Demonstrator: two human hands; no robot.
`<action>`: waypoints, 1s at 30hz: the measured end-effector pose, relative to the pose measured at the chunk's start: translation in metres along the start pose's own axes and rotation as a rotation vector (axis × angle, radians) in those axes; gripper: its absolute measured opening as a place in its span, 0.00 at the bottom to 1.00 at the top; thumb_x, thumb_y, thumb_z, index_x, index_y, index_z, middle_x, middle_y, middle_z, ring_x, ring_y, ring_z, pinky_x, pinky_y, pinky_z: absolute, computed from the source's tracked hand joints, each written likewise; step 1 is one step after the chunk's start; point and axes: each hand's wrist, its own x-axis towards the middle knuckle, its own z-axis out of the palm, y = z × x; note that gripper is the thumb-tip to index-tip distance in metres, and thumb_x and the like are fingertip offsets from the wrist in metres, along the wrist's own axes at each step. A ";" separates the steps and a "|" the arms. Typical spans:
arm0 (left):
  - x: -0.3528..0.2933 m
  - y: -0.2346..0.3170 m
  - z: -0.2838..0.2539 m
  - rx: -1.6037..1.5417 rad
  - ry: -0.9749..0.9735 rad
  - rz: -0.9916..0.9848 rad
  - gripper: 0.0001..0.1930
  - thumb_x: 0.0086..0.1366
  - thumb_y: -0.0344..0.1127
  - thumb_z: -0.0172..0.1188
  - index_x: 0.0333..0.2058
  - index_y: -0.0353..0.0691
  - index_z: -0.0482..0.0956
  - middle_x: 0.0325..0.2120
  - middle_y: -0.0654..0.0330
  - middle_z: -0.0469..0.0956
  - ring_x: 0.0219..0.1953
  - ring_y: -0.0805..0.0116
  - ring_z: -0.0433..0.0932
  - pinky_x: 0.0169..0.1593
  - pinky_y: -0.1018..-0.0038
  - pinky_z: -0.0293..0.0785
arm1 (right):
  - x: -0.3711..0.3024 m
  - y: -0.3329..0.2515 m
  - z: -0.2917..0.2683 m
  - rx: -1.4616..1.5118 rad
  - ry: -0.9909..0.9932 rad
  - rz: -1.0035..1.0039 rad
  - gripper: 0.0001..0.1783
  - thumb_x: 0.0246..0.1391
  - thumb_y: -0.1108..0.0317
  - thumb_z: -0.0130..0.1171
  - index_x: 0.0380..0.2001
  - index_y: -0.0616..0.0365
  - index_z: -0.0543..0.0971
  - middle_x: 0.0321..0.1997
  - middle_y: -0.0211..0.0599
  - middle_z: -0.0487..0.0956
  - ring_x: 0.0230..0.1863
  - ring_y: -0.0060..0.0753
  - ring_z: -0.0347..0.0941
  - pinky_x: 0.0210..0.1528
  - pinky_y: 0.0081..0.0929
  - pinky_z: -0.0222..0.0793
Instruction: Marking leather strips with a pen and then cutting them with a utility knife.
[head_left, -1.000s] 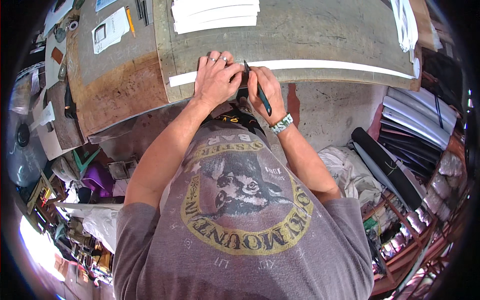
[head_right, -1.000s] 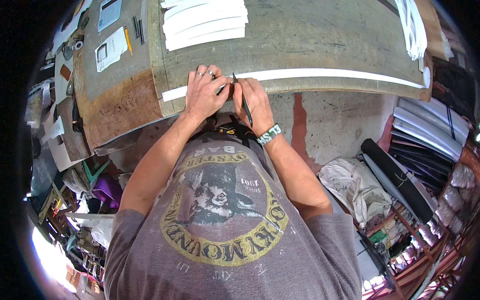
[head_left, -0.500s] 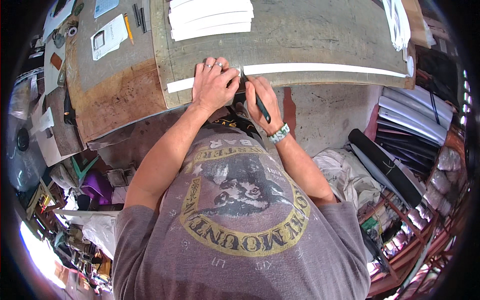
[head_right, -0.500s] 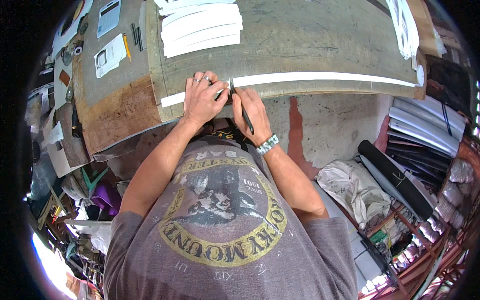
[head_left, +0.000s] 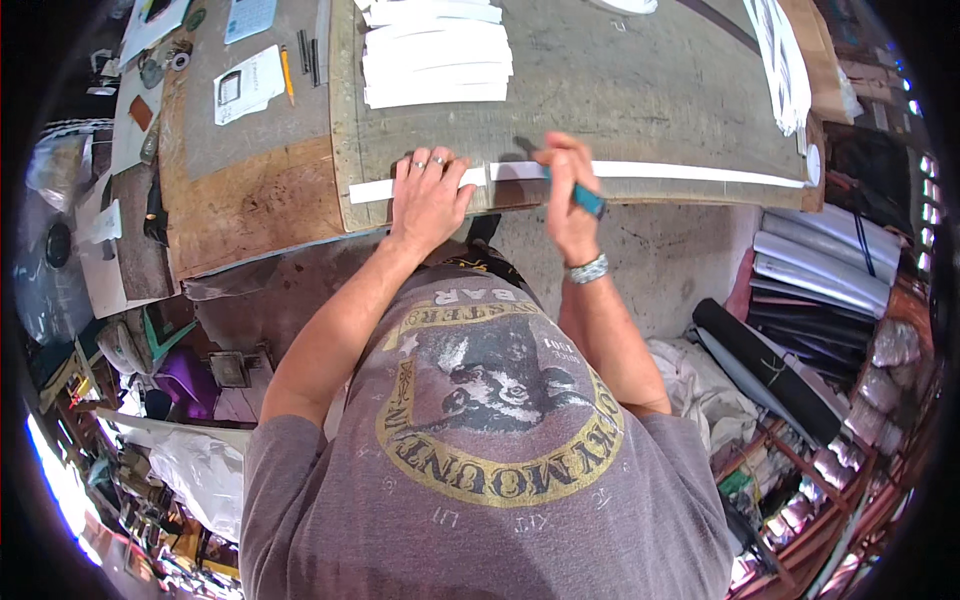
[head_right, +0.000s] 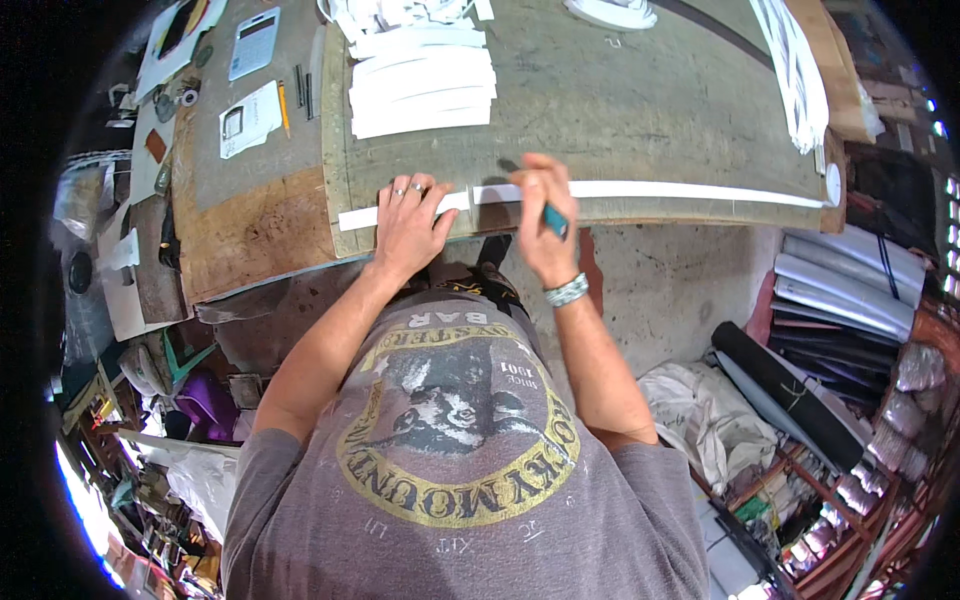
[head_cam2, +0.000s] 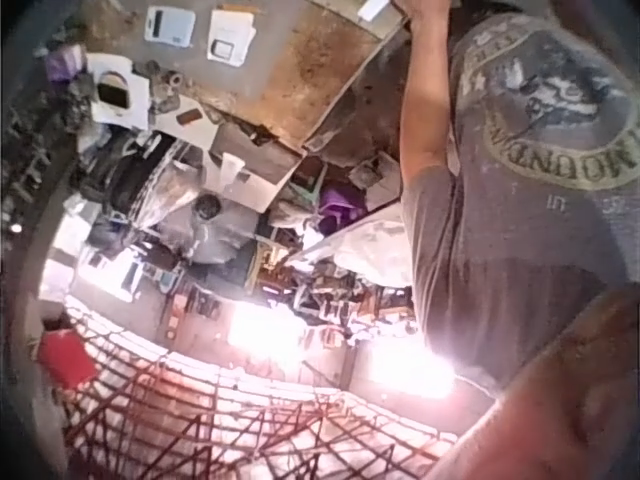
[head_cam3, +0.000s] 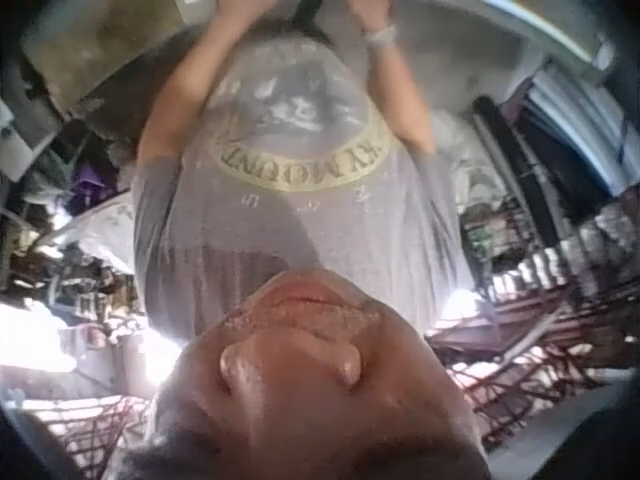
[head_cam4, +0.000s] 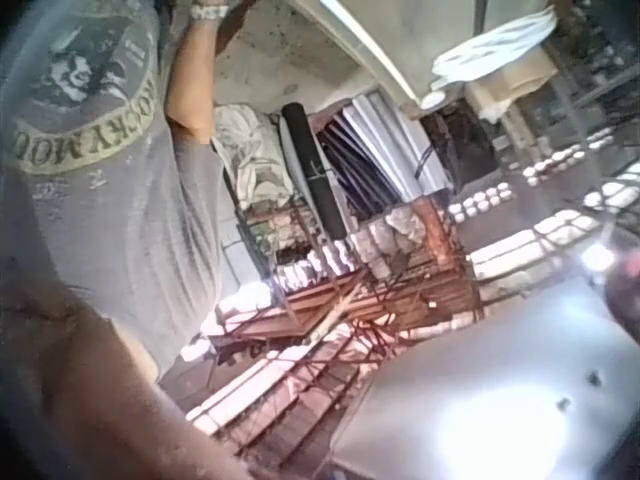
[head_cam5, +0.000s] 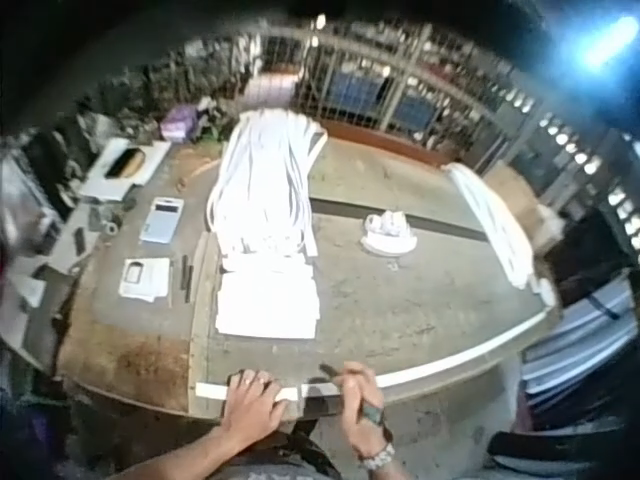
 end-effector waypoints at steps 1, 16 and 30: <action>-0.003 0.003 -0.004 0.051 0.015 -0.032 0.16 0.64 0.40 0.71 0.48 0.43 0.84 0.47 0.58 0.77 0.53 0.52 0.72 0.56 0.57 0.66 | 0.015 0.006 -0.013 -0.048 -0.025 -0.026 0.21 0.77 0.61 0.49 0.36 0.68 0.83 0.45 0.48 0.85 0.47 0.42 0.80 0.51 0.37 0.74; 0.034 0.012 -0.051 -0.350 -0.238 -0.314 0.09 0.70 0.28 0.63 0.48 0.36 0.81 0.44 0.49 0.83 0.52 0.45 0.81 0.56 0.55 0.75 | 0.098 0.083 -0.030 -0.625 -0.204 -0.101 0.26 0.61 0.53 0.71 0.52 0.63 0.83 0.48 0.55 0.85 0.55 0.59 0.79 0.58 0.50 0.73; 0.146 -0.068 -0.108 -0.041 0.061 -0.457 0.13 0.65 0.32 0.72 0.48 0.38 0.86 0.39 0.55 0.88 0.41 0.58 0.88 0.46 0.65 0.81 | 0.191 0.057 0.055 0.161 -0.430 0.166 0.17 0.61 0.60 0.72 0.31 0.66 0.83 0.23 0.44 0.81 0.22 0.32 0.74 0.29 0.34 0.72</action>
